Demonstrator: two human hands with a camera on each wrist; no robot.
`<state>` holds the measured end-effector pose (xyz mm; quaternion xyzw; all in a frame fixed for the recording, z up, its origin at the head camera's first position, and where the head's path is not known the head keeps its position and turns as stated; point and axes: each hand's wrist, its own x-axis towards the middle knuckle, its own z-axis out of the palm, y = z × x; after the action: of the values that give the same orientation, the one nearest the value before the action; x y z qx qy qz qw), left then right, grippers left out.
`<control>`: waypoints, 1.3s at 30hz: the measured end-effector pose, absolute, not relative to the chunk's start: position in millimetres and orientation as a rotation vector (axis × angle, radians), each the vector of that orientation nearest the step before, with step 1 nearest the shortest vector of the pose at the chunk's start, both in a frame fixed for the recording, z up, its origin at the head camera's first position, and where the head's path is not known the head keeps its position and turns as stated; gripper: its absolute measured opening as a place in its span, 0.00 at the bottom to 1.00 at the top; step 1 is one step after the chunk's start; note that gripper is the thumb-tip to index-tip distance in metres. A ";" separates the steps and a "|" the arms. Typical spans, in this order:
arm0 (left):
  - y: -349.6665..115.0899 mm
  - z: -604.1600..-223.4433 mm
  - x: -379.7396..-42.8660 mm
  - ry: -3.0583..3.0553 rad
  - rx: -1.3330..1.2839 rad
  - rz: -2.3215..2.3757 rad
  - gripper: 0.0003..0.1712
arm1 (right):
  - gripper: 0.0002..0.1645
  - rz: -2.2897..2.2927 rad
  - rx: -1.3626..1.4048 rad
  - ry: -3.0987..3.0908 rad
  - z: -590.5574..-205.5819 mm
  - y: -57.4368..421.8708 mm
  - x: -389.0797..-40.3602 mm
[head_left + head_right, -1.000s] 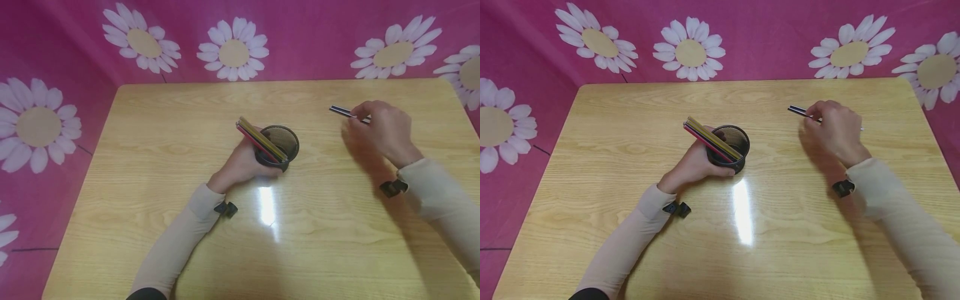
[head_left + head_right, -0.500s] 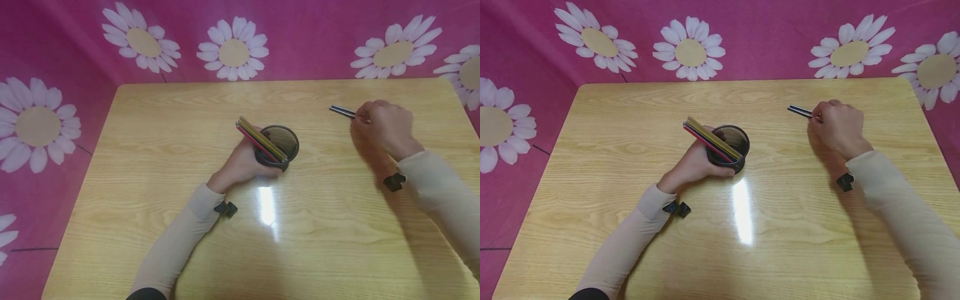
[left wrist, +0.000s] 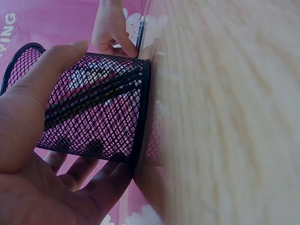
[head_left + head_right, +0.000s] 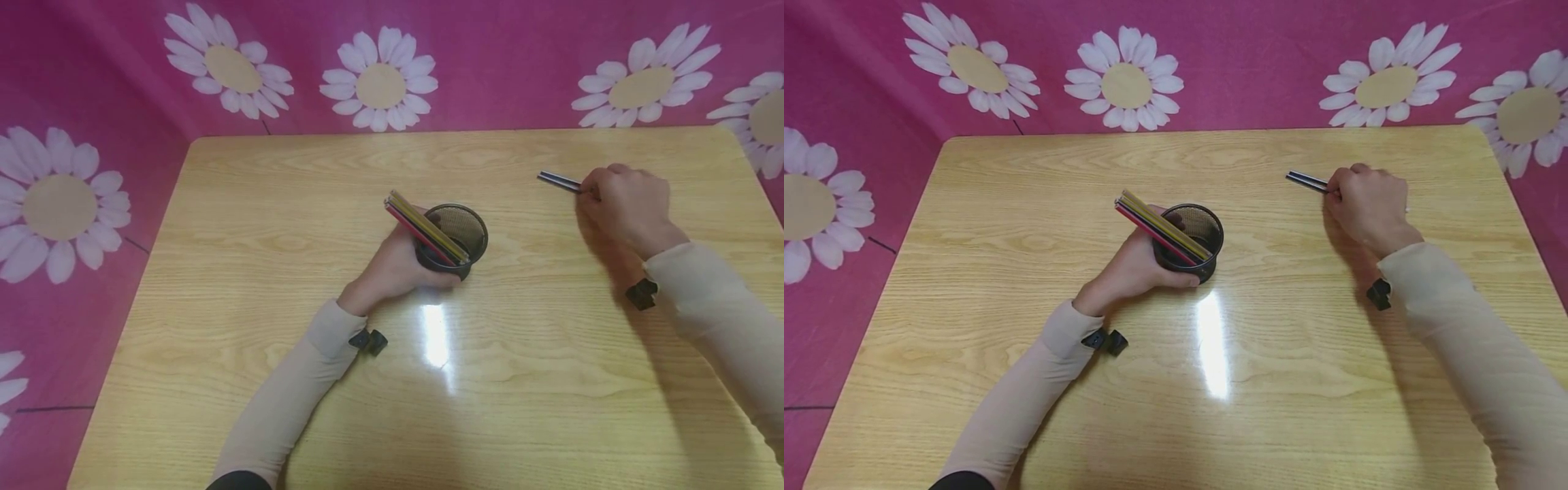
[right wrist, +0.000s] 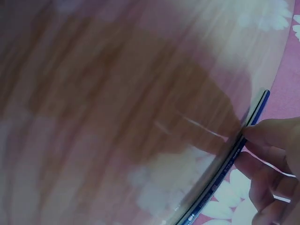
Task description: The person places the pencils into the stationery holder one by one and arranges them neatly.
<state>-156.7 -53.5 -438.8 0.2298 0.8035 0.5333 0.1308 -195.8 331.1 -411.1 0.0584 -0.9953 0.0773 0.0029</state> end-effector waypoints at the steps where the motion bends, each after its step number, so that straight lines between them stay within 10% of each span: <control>1: -53.4 -438.6 -156.6 2.332 0.673 1.551 0.56 | 0.13 0.243 0.184 -3.113 -411.8 331.8 -196.1; 39: -53.6 -434.3 -154.2 2.332 0.667 1.558 0.58 | 0.08 0.403 0.395 -2.767 -389.7 304.2 -173.3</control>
<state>-154.2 -53.6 -434.3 0.2296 0.8021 0.5360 0.1290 -173.3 304.2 -389.7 0.1381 -0.9675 0.1408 0.1581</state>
